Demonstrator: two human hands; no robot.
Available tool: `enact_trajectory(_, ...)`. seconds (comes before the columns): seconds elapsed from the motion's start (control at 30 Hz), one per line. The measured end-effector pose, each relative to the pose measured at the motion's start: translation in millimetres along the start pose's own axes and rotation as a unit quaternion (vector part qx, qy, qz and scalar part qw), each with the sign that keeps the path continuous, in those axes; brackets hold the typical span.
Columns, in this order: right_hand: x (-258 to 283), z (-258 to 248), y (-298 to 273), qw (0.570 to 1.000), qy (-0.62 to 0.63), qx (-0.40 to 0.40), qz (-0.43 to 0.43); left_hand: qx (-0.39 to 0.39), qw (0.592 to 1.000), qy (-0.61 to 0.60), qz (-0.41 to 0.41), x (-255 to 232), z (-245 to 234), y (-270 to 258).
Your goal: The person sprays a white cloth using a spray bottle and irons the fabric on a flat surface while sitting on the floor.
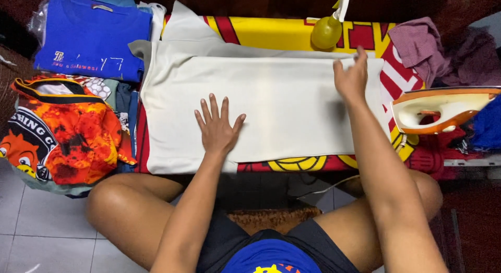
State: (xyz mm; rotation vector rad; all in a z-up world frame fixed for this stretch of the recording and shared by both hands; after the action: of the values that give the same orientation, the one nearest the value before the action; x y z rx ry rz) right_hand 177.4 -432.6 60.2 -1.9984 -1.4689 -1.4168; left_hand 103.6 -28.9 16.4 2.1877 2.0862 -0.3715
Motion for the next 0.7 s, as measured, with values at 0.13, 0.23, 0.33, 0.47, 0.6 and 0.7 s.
enact_trajectory(0.13, -13.9, 49.1, 77.9, 0.986, -0.031, 0.060, 0.155, -0.025, 0.998, 0.062, 0.013, 8.8, 20.7, 10.4)
enact_trajectory(0.23, -32.2, 71.4, 117.1, 0.986, -0.023, 0.044, 0.159, -0.033, 0.997, 0.070, 0.017, 7.4, 22.1, 8.9)
enact_trajectory(0.33, -62.4, 92.6, 156.7, 0.991, -0.035, 0.009, 0.125, -0.069, 0.995, 0.067, 0.011, 6.6, 22.1, 9.3)
enact_trajectory(0.47, -83.8, 102.9, 180.6, 0.979, -0.053, -0.019, 0.197, -0.062, 0.996, 0.060, -0.006, 6.1, 18.4, 8.6)
enact_trajectory(0.6, -96.9, 94.5, 202.9, 0.984, -0.131, -0.077, 0.097, -0.083, 0.995, 0.063, -0.006, 4.7, 15.3, 8.9)
enact_trajectory(0.7, -73.4, 79.0, 180.2, 0.983, -0.100, -0.086, 0.126, -0.065, 0.996, 0.060, -0.010, 5.2, 17.0, 10.9)
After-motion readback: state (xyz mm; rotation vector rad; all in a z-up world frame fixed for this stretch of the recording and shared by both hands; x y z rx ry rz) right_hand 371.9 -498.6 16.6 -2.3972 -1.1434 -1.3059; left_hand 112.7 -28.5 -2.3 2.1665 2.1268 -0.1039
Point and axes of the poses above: each hand's wrist, its own y-axis towards the middle knuckle, its own z-axis out of the palm, x = y × z, the point moved 8 cm from there along y, towards the middle knuckle, and after that the axes turned 10 degrees about y, right-handed, at the moved point
